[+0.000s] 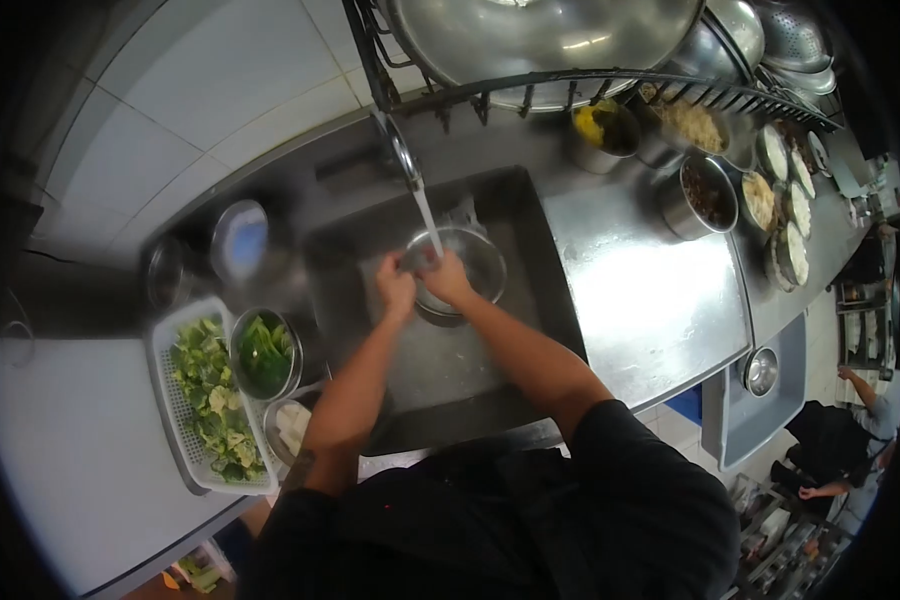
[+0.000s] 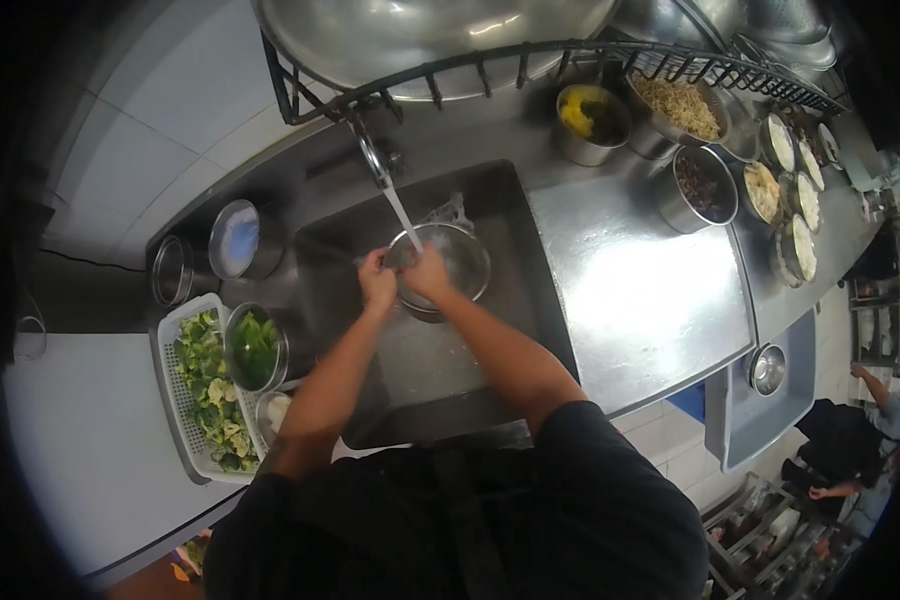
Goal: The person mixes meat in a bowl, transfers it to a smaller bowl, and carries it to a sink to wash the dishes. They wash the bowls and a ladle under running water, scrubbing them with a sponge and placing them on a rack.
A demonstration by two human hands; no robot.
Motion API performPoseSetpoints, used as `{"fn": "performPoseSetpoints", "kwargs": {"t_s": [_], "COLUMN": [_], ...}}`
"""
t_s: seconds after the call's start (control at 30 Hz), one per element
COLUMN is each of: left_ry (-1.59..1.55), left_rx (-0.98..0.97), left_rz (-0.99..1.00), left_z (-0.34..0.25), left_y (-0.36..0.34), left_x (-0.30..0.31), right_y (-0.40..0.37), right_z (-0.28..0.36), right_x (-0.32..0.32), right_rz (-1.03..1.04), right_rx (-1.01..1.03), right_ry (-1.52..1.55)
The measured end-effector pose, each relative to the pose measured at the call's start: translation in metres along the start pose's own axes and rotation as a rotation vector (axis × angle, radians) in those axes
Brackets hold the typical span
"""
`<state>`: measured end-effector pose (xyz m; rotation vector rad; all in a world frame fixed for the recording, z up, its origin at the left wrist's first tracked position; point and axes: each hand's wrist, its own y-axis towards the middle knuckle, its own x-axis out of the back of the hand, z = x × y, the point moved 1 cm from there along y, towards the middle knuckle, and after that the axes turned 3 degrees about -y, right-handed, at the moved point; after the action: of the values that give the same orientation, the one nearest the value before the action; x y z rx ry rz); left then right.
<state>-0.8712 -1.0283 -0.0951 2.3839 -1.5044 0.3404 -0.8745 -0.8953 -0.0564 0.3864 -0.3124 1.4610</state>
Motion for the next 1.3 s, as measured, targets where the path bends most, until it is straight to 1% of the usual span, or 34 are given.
{"fn": "performPoseSetpoints", "kwargs": {"t_s": [0.03, 0.07, 0.1, 0.13, 0.17, 0.2, 0.23, 0.27, 0.33, 0.37, 0.4, 0.47, 0.5, 0.53, 0.6, 0.63, 0.7, 0.73, 0.8, 0.83, 0.87, 0.9, 0.93, 0.97, 1.0, 1.03, 1.07, 1.1, 1.17, 1.2, 1.27, 1.3], "left_ry": [-0.126, -0.256, -0.148, -0.159, -0.227, -0.295, -0.230, -0.228, 0.100, 0.054, 0.054, -0.058, -0.135, -0.257, -0.301, -0.294, -0.249, -0.243, -0.157, -0.149, -0.241, -0.336, -0.337, -0.339, -0.347, -0.384, -0.396, -0.441, -0.552, -0.551, -0.715, -0.714], "left_rx": [0.116, 0.239, 0.195, 0.199, 0.271, 0.340, 0.236, 0.234, 0.056, 0.032, 0.029, 0.111, 0.066, 0.248, 0.532, 0.534, 0.541, 0.541, 0.574, 0.569, 0.565, 0.561, 0.559, 0.545, 0.532, 0.593, 0.595, 0.634, 0.728, 0.729, 0.722, 0.717], "left_rz": [0.002, 0.004, 0.011, 0.012, -0.014, -0.043, -0.020, -0.021, 0.028, 0.001, 0.007, 0.199, 0.242, 0.383, 0.520, 0.518, 0.524, 0.522, 0.570, 0.570, 0.574, 0.578, 0.580, 0.576, 0.570, 0.517, 0.516, 0.479, 0.416, 0.415, 0.448, 0.450], "left_z": [0.007, 0.013, 0.016, 0.010, -0.002, -0.004, -0.009, -0.021, -0.061, -0.053, -0.070, -0.103, -0.104, -0.115, -0.125, -0.125, -0.117, -0.115, -0.119, -0.116, -0.111, -0.112, -0.113, -0.123, -0.132, -0.136, -0.135, -0.130, -0.121, -0.122, -0.121, -0.119], "left_y": [0.001, 0.000, 0.004, 0.009, 0.011, 0.012, 0.014, 0.013, 0.014, 0.022, 0.023, 0.021, 0.016, 0.007, 0.002, 0.001, 0.004, 0.008, 0.019, 0.025, 0.031, 0.038, 0.046, 0.054, 0.062, 0.070, 0.078, 0.087, 0.105, 0.108, 0.118, 0.127], "left_x": [-0.006, -0.010, -0.010, -0.010, -0.007, -0.006, -0.007, -0.010, -0.017, -0.027, -0.028, -0.036, -0.045, -0.044, -0.042, -0.039, -0.034, -0.031, -0.025, -0.023, -0.024, -0.024, -0.022, -0.018, -0.018, -0.021, -0.026, -0.031, -0.039, -0.041, -0.046, -0.050], "right_y": [0.000, -0.011, -0.030, -0.044, -0.054, -0.062, -0.064, -0.060, -0.043, -0.039, -0.037, -0.034, -0.041, -0.051, -0.068, -0.070, -0.064, -0.056, -0.027, -0.018, -0.010, -0.003, 0.002, 0.000, -0.002, -0.003, -0.004, -0.004, 0.001, 0.009, 0.032, 0.032], "right_z": [-0.010, 0.001, 0.027, 0.041, 0.032, 0.021, 0.011, 0.001, -0.014, -0.015, -0.014, -0.019, -0.057, -0.059, -0.056, -0.056, -0.037, -0.027, 0.008, 0.019, 0.016, 0.008, -0.001, 0.005, 0.016, 0.032, 0.039, 0.033, 0.022, 0.013, 0.006, 0.012], "right_x": [-0.001, 0.012, 0.035, 0.052, 0.062, 0.072, 0.082, 0.090, 0.097, 0.092, 0.086, 0.072, 0.042, 0.035, 0.022, 0.017, 0.016, 0.017, 0.023, 0.027, 0.024, 0.018, 0.015, 0.025, 0.035, 0.047, 0.053, 0.053, 0.049, 0.045, 0.043, 0.040], "right_rz": [0.285, 0.285, 0.444, 0.600, 0.603, 0.498, 0.391, 0.389, 0.376, 0.344, 0.339, 0.064, -0.213, -0.218, 0.024, 0.028, 0.406, 0.409, 0.686, 0.681, 0.676, 0.669, 0.661, 0.597, 0.598, 0.640, 0.682, 0.683, 0.494, 0.495, 0.459, 0.388], "right_rx": [-0.027, -0.036, 0.036, 0.112, 0.108, 0.246, 0.388, 0.390, 0.256, 0.137, 0.133, -0.672, -0.708, -0.706, -1.039, -1.043, -0.767, -0.768, -0.282, -0.178, -0.176, -0.045, 0.085, 0.176, 0.177, 0.223, 0.270, 0.271, 0.243, 0.243, -0.126, -0.137], "right_ry": [-0.065, -0.064, -0.266, -0.473, -0.482, -0.507, -0.527, -0.524, -0.454, -0.416, -0.415, 0.169, 0.446, 0.454, 0.523, 0.528, 0.202, 0.207, -0.335, -0.483, -0.477, -0.581, -0.686, -0.740, -0.749, -0.818, -0.888, -0.898, -0.694, -0.693, -0.210, -0.212]}}
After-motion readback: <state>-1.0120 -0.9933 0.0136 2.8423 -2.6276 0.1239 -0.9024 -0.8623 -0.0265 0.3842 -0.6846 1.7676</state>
